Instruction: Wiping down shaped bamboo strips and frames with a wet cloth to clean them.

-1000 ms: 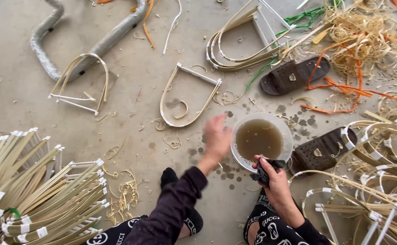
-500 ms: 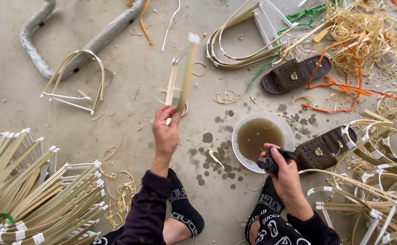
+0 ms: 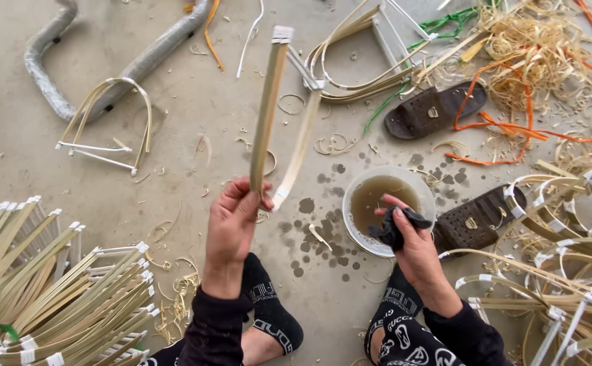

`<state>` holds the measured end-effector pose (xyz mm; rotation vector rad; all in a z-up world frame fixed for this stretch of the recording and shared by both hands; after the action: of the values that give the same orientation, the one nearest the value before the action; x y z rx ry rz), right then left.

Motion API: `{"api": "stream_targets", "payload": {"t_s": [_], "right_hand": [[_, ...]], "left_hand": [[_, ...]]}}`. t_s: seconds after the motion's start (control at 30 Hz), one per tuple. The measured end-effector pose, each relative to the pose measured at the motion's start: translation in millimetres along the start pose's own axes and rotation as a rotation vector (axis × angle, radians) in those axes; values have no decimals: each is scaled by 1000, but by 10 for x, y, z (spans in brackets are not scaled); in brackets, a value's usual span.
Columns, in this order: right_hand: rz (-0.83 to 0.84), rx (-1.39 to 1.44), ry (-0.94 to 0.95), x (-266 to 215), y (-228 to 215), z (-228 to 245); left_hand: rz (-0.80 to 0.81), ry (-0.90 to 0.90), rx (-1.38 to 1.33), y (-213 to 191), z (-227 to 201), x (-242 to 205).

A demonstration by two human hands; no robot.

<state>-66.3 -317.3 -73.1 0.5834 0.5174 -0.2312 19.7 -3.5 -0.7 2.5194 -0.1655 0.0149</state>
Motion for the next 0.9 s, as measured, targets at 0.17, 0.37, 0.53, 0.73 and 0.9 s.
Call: {"api": "stream_targets", "payload": {"t_s": [0.17, 0.37, 0.53, 0.73, 0.9], "right_hand": [[67, 27, 26, 3, 249, 31], [51, -403, 3, 2, 343, -121], [-117, -761, -292, 335, 63, 148], [-207, -436, -513, 712, -395, 702], [-72, -205, 2, 305, -42, 203]], "left_hand": [[176, -62, -49, 615, 203, -374], [386, -258, -30, 970, 416, -704], [379, -262, 11, 1028, 535, -795], [328, -290, 14, 1088, 622, -792], [338, -181, 10, 1057, 777, -675]]}}
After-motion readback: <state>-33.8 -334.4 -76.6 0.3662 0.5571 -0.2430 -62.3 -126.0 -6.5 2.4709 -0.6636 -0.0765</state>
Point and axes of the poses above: each hand's wrist, its own x-axis towards the middle knuckle, its own y-axis out of the palm, z = x × y, the point moved 2 cm from there along x, towards the middle knuckle, and after that the axes turned 6 degrees about y, right-handed, at the moved point
